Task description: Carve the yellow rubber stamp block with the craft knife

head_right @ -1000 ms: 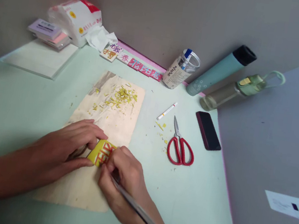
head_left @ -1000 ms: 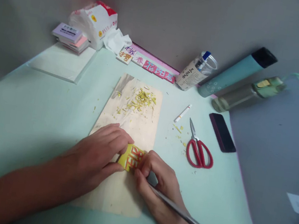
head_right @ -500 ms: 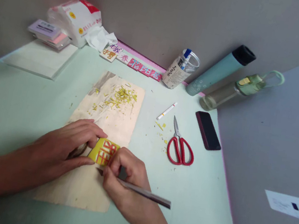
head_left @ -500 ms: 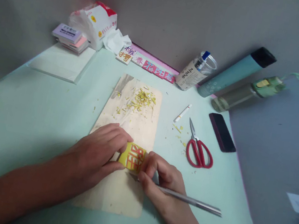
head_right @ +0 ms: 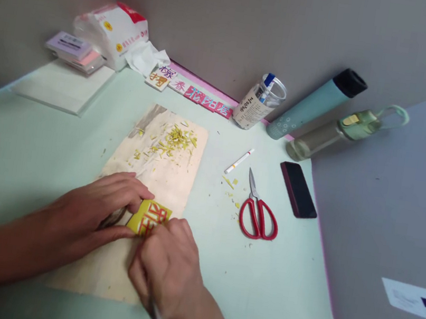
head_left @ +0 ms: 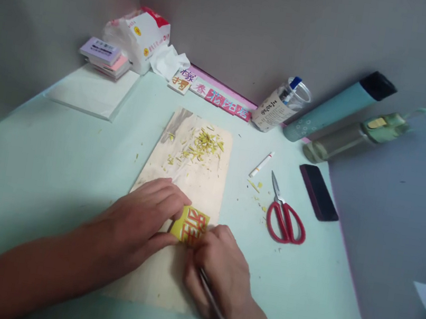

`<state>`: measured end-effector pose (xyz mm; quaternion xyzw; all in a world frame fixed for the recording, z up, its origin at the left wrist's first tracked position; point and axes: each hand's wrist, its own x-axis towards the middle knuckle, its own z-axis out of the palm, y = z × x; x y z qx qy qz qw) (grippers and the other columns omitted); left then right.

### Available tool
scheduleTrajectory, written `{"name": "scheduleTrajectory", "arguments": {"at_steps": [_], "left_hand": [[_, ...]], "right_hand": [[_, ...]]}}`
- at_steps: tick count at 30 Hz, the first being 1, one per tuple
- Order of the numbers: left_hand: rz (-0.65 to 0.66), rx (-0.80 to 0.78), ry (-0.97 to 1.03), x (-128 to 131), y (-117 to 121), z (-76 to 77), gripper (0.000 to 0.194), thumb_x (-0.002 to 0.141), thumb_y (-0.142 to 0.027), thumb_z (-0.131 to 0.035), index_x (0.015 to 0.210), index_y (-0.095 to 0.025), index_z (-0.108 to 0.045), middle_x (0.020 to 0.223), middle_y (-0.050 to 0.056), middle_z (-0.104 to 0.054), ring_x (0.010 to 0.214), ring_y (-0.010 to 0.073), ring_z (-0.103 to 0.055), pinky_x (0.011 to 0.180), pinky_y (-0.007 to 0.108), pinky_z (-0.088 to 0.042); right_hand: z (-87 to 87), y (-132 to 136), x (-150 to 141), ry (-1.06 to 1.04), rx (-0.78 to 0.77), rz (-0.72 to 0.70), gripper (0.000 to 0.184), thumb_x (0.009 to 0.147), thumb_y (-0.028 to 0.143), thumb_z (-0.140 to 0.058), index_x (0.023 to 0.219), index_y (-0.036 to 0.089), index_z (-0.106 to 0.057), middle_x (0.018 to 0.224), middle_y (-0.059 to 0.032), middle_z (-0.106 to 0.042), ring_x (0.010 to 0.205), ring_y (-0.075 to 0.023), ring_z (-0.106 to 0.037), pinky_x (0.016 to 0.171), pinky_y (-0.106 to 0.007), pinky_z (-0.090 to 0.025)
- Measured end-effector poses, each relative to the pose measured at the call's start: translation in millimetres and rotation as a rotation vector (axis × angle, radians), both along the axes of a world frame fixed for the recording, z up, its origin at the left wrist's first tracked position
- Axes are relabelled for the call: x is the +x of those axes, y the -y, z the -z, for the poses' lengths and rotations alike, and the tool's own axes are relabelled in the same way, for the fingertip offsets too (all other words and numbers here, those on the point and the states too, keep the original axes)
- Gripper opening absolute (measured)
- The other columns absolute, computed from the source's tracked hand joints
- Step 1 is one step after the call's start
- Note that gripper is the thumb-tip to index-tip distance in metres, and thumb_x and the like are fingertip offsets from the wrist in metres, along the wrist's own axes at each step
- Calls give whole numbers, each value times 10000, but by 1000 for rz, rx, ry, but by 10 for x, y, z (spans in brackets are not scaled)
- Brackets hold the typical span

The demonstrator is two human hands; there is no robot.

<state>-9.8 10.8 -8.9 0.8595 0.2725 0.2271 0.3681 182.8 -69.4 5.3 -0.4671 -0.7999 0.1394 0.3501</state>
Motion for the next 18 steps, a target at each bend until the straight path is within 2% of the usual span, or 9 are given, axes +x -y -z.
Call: {"name": "scheduleTrajectory", "arguments": {"at_steps": [4,7,9,11,13,18], "left_hand": [[8,-5,21,-25,-7,-14,71,972,-211,-559,1003,-212,-495,1081,41,-580,1039,240,-506,947,422,-416],[-3,-48,49,-43,-9,-7,119,973,-256,-581,1060,-222,-508,1098,31,-586,1057,225,-513,937,393,-426],[-19,-76,58,-39,1,1,175,945,-271,-632,1062,-227,-509,1089,29,-591,1059,231,-513,924,393,-432],[-37,-77,49,-22,18,6,209,917,-244,-666,1050,-229,-506,1075,28,-592,1050,238,-511,930,411,-429],[-54,-48,28,0,33,7,220,903,-206,-673,1043,-231,-505,1067,26,-591,1040,241,-509,948,433,-420],[-58,-19,2,13,33,2,194,911,-190,-651,1043,-220,-512,1067,35,-586,1052,245,-517,961,444,-432]], "right_hand": [[-37,35,-12,234,183,-122,240,913,19,-446,764,179,-546,696,-50,-571,646,-192,-463,629,-353,-371],[-76,38,7,290,275,-102,207,909,16,-495,805,171,-585,703,-64,-604,679,-210,-515,645,-363,-401],[-65,28,22,283,268,-70,195,895,4,-544,850,190,-580,708,-52,-621,702,-212,-535,659,-365,-425],[-40,16,31,211,218,-22,228,886,-2,-564,869,225,-551,728,-35,-640,694,-202,-531,647,-353,-439],[-36,7,32,44,138,57,249,884,8,-561,847,249,-514,738,-21,-641,678,-189,-521,614,-332,-441],[-153,-1,22,-422,-220,190,256,916,56,-552,745,233,-480,733,-1,-585,661,-147,-538,580,-277,-422]]}}
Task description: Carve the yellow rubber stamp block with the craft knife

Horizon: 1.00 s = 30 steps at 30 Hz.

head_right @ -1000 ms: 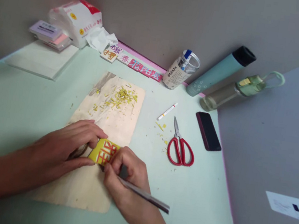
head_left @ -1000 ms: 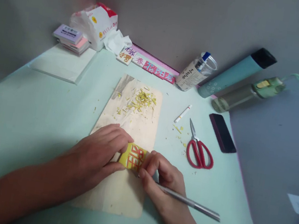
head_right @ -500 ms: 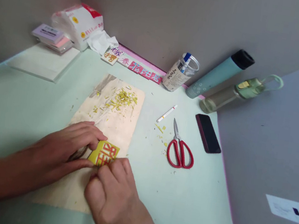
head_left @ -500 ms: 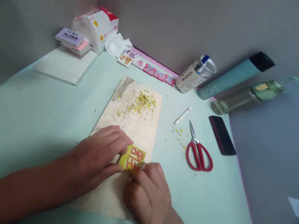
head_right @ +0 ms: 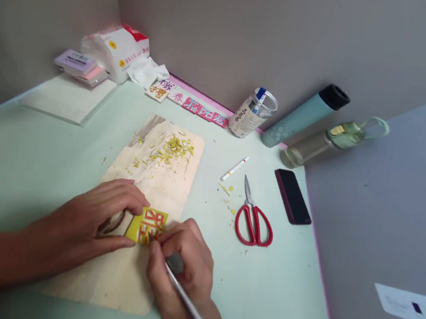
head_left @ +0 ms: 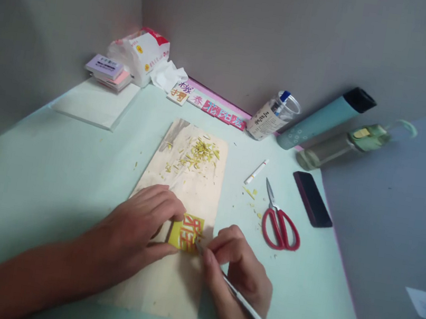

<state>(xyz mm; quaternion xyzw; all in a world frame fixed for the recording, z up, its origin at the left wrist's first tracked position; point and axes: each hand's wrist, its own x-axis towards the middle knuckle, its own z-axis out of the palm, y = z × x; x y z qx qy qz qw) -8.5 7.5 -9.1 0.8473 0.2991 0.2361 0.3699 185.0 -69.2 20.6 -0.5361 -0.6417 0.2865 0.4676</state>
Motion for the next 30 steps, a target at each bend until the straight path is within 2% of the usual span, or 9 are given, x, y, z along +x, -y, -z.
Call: {"name": "scheduleTrajectory", "arguments": {"at_steps": [2,5,7,10,17,22,26,28,30], "left_hand": [[7,31,31,-12,-5,-7,249,911,-214,-664,1107,-222,-511,1131,45,-592,1152,257,-502,1037,458,-404],[26,103,79,-30,-5,-35,339,923,-271,-664,1222,-240,-507,1279,63,-573,1346,276,-394,1167,480,-295],[48,113,105,-36,-1,-61,258,963,-273,-607,1212,-261,-536,1316,54,-568,1395,260,-356,1186,473,-279],[53,99,146,-33,2,-89,123,1007,-237,-522,1102,-271,-591,1277,34,-600,1394,231,-373,1184,461,-288],[34,40,150,-16,6,-60,125,1004,-210,-492,948,-250,-597,1223,40,-626,1380,239,-398,1164,476,-318],[29,-19,157,-58,-28,-148,160,1006,-205,-471,901,-247,-584,1201,36,-638,1366,235,-435,1155,461,-358],[94,-68,92,-122,-79,-217,175,992,-276,-538,840,-258,-624,1245,13,-641,1399,257,-409,1162,483,-359],[138,-76,66,-141,-89,-211,186,971,-302,-588,794,-259,-626,1258,-6,-639,1411,262,-396,1185,501,-316],[112,-52,56,-144,-88,-179,127,950,-285,-620,827,-255,-616,1275,4,-625,1417,266,-381,1192,510,-300]], "right_hand": [[-35,-6,-3,-104,-76,8,267,925,86,-568,719,225,-470,719,9,-567,651,-135,-534,583,-265,-416],[-39,-10,-10,-176,-121,-13,270,924,106,-584,710,219,-464,706,16,-553,657,-130,-529,602,-263,-415],[-27,-5,-13,-188,-136,-40,264,921,110,-587,711,216,-468,725,8,-558,675,-135,-536,614,-271,-419],[-10,9,-16,-187,-138,-78,252,916,110,-586,712,213,-479,752,-3,-567,702,-144,-549,631,-283,-428],[-1,24,-17,-174,-134,-124,246,910,101,-603,725,215,-488,748,2,-559,706,-145,-533,628,-285,-417],[-30,22,80,-284,-208,-103,250,927,146,-614,724,219,-488,735,5,-555,685,-147,-517,619,-291,-404],[-43,14,178,-298,-235,-30,256,937,176,-624,727,220,-486,709,25,-550,659,-134,-484,598,-270,-372],[-46,13,187,-257,-278,-36,267,940,179,-619,718,218,-476,715,28,-551,658,-128,-480,591,-263,-361],[-47,8,168,-219,-311,-61,279,942,182,-609,709,216,-459,720,28,-546,662,-127,-481,593,-260,-360]]}}
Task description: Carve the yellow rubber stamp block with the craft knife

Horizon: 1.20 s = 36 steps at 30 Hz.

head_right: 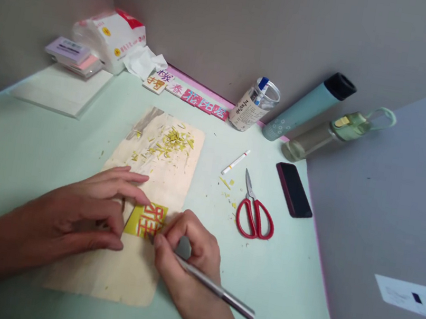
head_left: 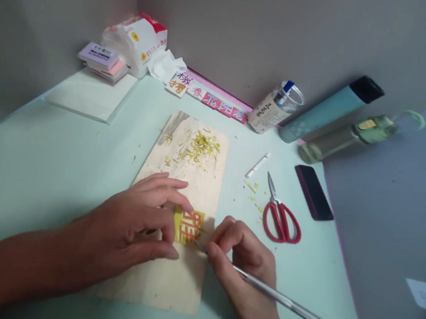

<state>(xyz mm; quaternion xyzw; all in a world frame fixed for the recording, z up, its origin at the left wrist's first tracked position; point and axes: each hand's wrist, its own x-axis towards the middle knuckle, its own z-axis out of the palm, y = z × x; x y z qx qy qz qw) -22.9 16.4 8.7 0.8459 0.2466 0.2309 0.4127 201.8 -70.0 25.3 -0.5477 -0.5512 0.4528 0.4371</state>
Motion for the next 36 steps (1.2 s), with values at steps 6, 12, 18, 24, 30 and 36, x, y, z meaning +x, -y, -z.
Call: {"name": "scheduleTrajectory", "arguments": {"at_steps": [6,12,18,24,30,36], "left_hand": [[-55,186,-38,54,39,176,307,885,-237,-684,1159,-239,-547,1287,67,-603,1382,289,-415,1204,545,-263],[-60,197,-111,100,73,227,304,911,-183,-629,1183,-241,-509,1253,59,-607,1406,279,-380,1224,551,-195],[-93,203,-103,110,79,230,331,912,-208,-632,1214,-230,-498,1263,63,-610,1399,255,-398,1242,526,-171],[-110,214,-72,95,54,265,314,921,-264,-639,1205,-222,-513,1255,66,-627,1370,249,-447,1250,512,-170],[-170,182,-44,78,12,235,309,877,-329,-687,1129,-222,-543,1222,57,-633,1307,262,-498,1221,508,-243],[-234,190,-79,93,29,157,254,834,-247,-685,1041,-198,-547,1141,63,-645,1221,253,-539,1217,514,-256]], "right_hand": [[14,-47,-57,152,24,-53,281,928,179,-590,692,216,-442,718,22,-523,657,-131,-482,592,-266,-369],[46,-49,-29,268,44,-119,253,934,176,-568,716,220,-447,734,16,-534,661,-136,-496,596,-271,-383],[80,-41,-69,405,186,-173,249,935,96,-516,752,232,-415,713,14,-495,674,-151,-473,599,-287,-372],[164,-3,-116,787,639,-342,239,918,17,-471,782,210,-503,684,-37,-544,667,-196,-420,623,-353,-369],[159,22,-122,895,814,-327,293,937,46,-438,746,195,-602,774,-74,-642,695,-205,-483,659,-371,-413],[128,-9,-146,902,866,-292,297,930,26,-478,708,135,-643,784,-110,-673,704,-200,-509,664,-368,-448]]}}
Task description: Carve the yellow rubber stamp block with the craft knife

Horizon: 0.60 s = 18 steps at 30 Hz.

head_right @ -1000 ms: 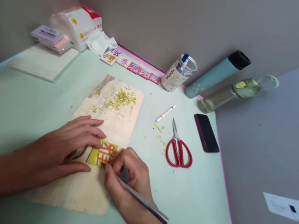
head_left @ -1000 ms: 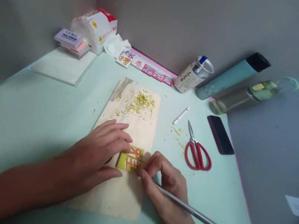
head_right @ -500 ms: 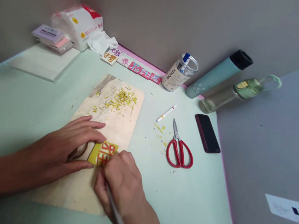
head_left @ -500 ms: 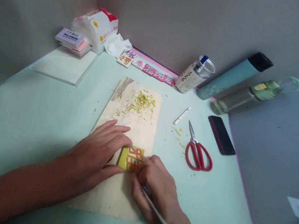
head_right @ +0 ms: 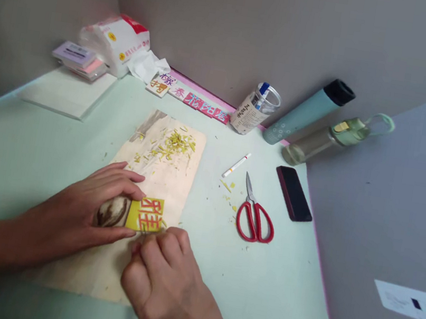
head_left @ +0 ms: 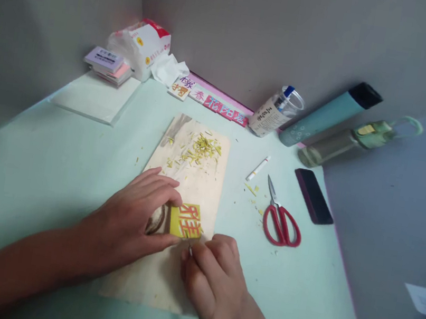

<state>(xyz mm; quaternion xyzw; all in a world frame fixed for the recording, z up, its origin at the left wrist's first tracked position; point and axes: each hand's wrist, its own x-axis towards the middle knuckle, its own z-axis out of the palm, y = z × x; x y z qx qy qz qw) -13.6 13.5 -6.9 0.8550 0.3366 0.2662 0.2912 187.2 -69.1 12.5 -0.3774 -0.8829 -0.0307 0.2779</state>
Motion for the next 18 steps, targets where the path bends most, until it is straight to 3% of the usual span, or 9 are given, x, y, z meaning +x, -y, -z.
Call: {"name": "scheduleTrajectory", "arguments": {"at_steps": [10,18], "left_hand": [[-5,12,4,20,-5,-8,215,829,-276,-679,992,-195,-563,1095,63,-657,1204,262,-548,1200,534,-258],[-27,-55,53,32,11,-63,194,798,-261,-672,946,-195,-566,1077,70,-668,1149,272,-577,1145,521,-331]], "right_hand": [[6,-13,1,-7,93,27,253,906,22,-539,710,138,-650,702,-92,-666,706,-205,-535,649,-364,-455],[-32,38,-5,3,155,40,234,905,23,-542,730,139,-647,833,-124,-708,792,-209,-571,671,-363,-472]]}}
